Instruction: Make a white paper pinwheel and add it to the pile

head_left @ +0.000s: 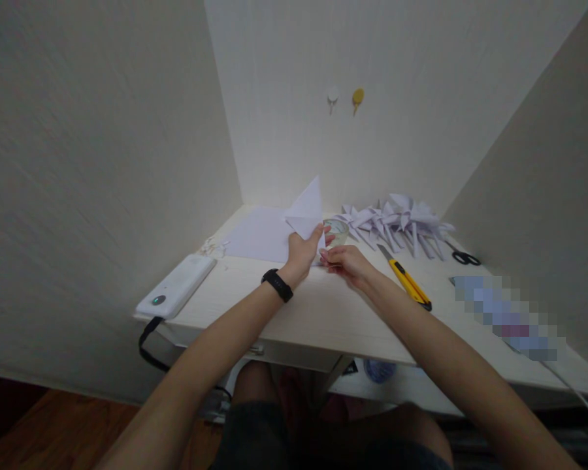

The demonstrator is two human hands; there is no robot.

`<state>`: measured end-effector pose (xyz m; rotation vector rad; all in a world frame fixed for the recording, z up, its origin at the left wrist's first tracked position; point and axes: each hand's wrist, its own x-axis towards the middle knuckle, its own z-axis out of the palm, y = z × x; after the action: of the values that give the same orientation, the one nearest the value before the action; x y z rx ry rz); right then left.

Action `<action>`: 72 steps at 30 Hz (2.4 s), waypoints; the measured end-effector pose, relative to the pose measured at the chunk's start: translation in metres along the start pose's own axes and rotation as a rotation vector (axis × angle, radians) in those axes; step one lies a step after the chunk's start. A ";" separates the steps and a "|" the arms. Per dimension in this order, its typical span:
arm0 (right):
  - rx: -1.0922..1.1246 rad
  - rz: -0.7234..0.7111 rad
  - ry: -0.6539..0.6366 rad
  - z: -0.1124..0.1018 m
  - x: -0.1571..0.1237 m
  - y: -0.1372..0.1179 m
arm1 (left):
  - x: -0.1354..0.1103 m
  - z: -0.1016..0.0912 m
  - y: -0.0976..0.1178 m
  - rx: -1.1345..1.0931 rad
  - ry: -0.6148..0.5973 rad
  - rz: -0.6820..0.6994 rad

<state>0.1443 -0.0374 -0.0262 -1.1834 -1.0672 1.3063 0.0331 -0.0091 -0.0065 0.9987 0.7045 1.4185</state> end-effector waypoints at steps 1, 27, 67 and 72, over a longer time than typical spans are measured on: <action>-0.019 -0.006 -0.006 0.000 0.001 0.001 | 0.000 0.000 0.000 0.001 0.006 -0.002; -0.031 -0.218 -0.038 0.004 0.002 0.004 | 0.004 -0.004 0.009 -0.217 -0.007 -0.028; -0.207 -0.025 -0.208 -0.046 -0.002 -0.028 | 0.032 -0.041 0.032 0.209 -0.422 -0.331; -0.189 -0.011 -0.231 -0.045 0.000 -0.020 | 0.033 -0.040 0.020 0.320 -0.293 -0.211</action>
<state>0.1911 -0.0372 -0.0115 -1.1818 -1.3880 1.3807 -0.0090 0.0269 -0.0014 1.3076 0.8059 0.9680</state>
